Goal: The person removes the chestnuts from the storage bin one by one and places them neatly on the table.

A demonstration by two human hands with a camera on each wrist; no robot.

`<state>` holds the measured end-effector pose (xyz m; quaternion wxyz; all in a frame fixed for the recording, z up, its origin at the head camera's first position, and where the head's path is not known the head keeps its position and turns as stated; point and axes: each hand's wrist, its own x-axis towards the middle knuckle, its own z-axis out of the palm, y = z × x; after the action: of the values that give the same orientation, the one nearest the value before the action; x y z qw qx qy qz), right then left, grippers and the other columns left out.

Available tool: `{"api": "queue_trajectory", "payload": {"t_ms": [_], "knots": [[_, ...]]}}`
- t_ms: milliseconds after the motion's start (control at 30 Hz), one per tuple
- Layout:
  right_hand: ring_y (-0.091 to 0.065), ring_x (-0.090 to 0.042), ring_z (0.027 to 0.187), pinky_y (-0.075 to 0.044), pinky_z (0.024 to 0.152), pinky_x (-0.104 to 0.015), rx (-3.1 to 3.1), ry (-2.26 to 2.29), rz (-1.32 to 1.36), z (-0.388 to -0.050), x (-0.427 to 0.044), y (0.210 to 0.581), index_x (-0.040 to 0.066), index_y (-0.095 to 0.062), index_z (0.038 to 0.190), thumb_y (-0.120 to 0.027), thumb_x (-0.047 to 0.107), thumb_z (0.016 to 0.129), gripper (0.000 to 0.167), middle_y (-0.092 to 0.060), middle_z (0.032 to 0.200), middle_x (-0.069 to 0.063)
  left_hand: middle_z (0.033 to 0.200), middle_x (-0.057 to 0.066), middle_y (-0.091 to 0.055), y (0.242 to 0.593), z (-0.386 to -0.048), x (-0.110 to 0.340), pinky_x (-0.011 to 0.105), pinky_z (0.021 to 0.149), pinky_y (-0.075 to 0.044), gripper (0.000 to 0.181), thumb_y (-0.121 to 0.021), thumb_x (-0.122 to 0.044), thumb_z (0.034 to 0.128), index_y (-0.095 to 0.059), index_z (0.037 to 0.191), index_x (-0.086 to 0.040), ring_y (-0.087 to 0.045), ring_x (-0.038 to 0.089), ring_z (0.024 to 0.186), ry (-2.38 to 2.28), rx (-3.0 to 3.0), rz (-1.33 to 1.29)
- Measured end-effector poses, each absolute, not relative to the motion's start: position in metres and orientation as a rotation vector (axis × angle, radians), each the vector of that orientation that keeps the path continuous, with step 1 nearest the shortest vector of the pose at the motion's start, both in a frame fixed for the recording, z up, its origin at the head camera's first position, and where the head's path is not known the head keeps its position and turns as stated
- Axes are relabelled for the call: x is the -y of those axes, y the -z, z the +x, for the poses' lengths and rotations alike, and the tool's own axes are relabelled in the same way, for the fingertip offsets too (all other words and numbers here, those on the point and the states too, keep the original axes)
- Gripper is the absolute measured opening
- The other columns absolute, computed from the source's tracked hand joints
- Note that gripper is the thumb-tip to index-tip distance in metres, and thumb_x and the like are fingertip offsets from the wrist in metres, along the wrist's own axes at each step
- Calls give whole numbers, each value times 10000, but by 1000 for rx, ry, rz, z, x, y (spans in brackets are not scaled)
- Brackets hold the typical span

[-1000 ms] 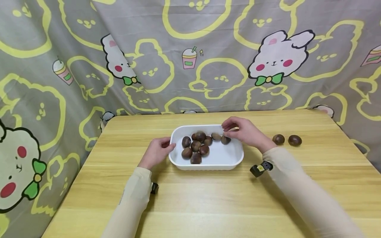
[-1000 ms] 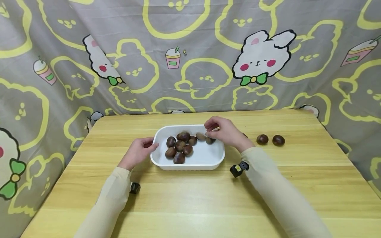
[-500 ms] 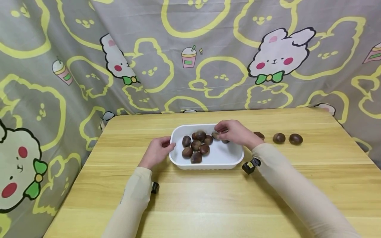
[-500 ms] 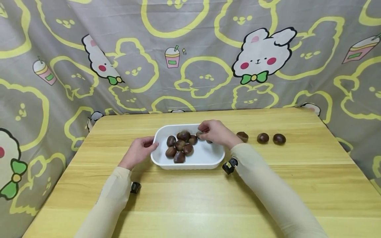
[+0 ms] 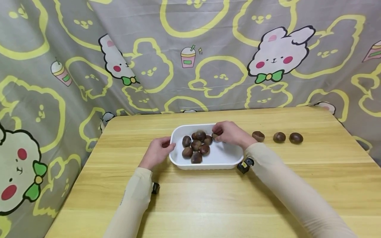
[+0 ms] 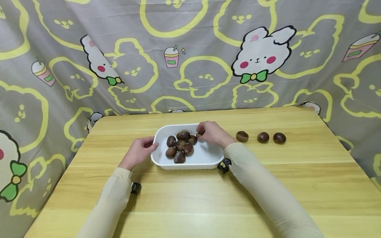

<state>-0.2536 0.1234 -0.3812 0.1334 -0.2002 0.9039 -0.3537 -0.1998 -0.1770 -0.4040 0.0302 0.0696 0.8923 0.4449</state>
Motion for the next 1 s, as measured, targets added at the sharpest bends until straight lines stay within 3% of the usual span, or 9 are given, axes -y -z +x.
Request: {"api": "queue_trajectory", "payload": {"t_ms": [167,467,1000], "knots": [[-606,-282,1008,-453,927,-429,-2653,951,-587,-254,-121,383,-28,-647,1142,-740,-4,797,358,-670,1050,-128,1101,133,-688,403,-200,177,400,903,-487,362,-642,-162,941,-644,1250,27,-636,244,1022,-1367,-2760,220],[-607,-225,886,-460,861,-415,-2711,815,-657,-255,-119,388,53,-690,1015,-741,14,776,248,-676,894,-34,1103,129,-685,403,-198,176,398,896,-490,354,-639,-164,946,-646,1249,19,-632,241,1024,-1370,-2750,199],[-605,-224,950,-464,884,-416,-2552,1071,-741,-254,-126,386,14,-668,1139,-727,22,797,347,-666,986,-49,1118,140,-684,403,-199,177,391,898,-492,358,-637,-171,944,-648,1245,23,-637,250,1030,-1347,-2766,219]]}}
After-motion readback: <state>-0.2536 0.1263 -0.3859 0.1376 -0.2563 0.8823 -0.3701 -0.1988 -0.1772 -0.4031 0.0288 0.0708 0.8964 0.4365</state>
